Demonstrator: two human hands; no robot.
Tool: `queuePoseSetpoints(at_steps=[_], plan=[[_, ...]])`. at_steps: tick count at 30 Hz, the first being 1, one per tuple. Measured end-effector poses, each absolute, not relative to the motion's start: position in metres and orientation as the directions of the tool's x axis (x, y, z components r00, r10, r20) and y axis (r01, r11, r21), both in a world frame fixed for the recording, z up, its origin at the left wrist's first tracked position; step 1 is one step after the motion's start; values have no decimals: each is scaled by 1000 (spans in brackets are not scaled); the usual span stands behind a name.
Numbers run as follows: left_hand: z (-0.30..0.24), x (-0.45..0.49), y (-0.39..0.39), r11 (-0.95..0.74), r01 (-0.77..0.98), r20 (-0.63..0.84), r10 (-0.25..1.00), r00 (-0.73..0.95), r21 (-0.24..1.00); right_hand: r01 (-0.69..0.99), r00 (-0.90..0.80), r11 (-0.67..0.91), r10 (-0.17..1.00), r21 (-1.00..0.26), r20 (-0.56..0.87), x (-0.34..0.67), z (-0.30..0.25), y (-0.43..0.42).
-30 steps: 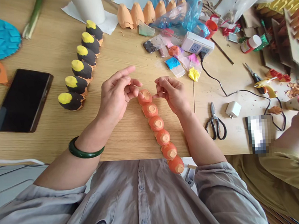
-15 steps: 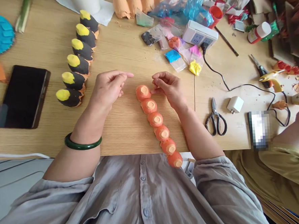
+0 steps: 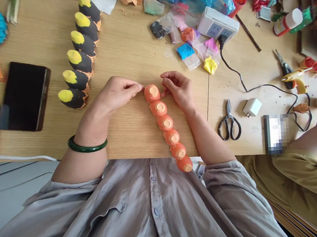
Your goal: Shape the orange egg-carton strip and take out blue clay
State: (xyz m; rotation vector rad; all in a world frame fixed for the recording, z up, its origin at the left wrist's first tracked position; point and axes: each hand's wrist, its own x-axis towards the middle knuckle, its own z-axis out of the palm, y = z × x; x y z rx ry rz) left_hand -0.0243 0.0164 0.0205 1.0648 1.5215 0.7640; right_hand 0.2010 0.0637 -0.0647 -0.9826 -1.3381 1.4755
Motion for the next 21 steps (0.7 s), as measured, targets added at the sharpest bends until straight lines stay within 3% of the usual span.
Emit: queuePoseSetpoints(at_steps=[3,5,9,15,21], plan=[[18,-19,17,461,86,-464,886,12,883,-101,-282,-35,960,-994,-5,201,-64,63],[20,-11,16,495,-104,-494,869,42,863,-122,-263,-31,965,-992,2,202,-63,62],[23,3,14,556,-339,-528,830,181,759,-140,-239,-25,971,-990,10,203,-61,60],[22,6,12,535,-409,-506,842,187,739,-69,-191,40,980,-997,52,208,-57,59],[27,11,7,456,-370,-432,889,151,809,122,-134,217,970,-968,201,214,-30,49]])
